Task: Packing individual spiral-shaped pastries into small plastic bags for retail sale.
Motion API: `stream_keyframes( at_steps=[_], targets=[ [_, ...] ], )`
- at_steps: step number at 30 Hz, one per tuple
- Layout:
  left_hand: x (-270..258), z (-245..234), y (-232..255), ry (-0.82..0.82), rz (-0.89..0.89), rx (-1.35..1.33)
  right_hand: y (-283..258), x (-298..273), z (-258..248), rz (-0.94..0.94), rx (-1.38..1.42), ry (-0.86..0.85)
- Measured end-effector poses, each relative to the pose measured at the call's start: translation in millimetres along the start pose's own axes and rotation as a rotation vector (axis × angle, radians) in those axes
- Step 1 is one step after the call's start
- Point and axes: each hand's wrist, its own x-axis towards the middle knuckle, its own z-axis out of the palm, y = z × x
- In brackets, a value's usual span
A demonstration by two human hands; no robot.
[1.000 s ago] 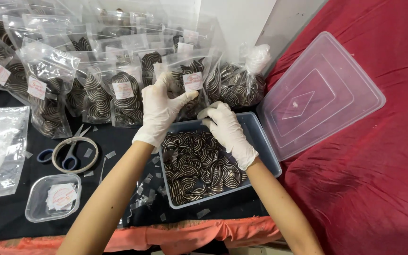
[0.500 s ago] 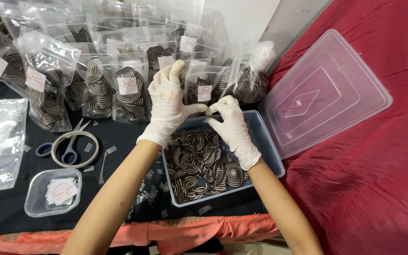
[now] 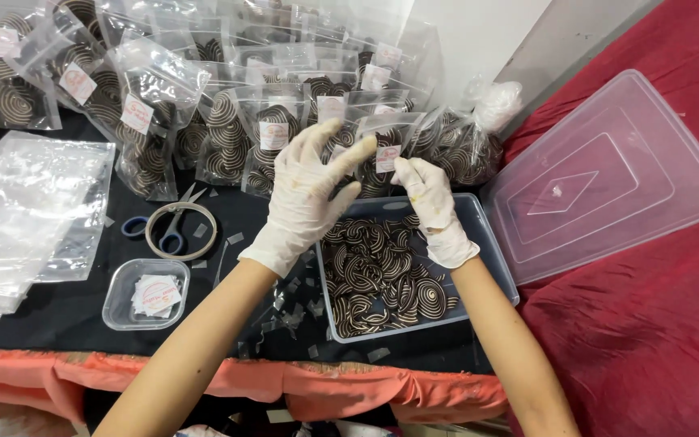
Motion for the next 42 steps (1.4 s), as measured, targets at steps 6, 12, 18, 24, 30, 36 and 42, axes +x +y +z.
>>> stream_keyframes(
  at_steps=[6,12,18,24,30,36,42],
  targets=[
    [-16,2,-6,-0.365,-0.166,-0.044,7,1,-14,0.148,0.022,0.240],
    [-26,12,-3,-0.205,-0.173,-0.049,-3,-14,-34,0.029,-0.063,0.342],
    [-40,13,-2,-0.168,-0.536,-0.500,16,-8,-22,-0.085,-0.084,0.201],
    [-52,24,-13,-0.091,-0.511,-0.674,-12,-1,-3,-0.264,-0.124,0.134],
    [-55,21,-12,-0.071,-0.430,-0.598,29,39,22,-0.004,0.052,0.312],
    [-52,16,-13,-0.182,-0.390,-0.533,41,28,3,-0.266,-0.340,0.313],
    [-48,10,-14,-0.296,-0.431,-0.538,-7,5,-13,-0.204,-0.053,0.241]
  ],
)
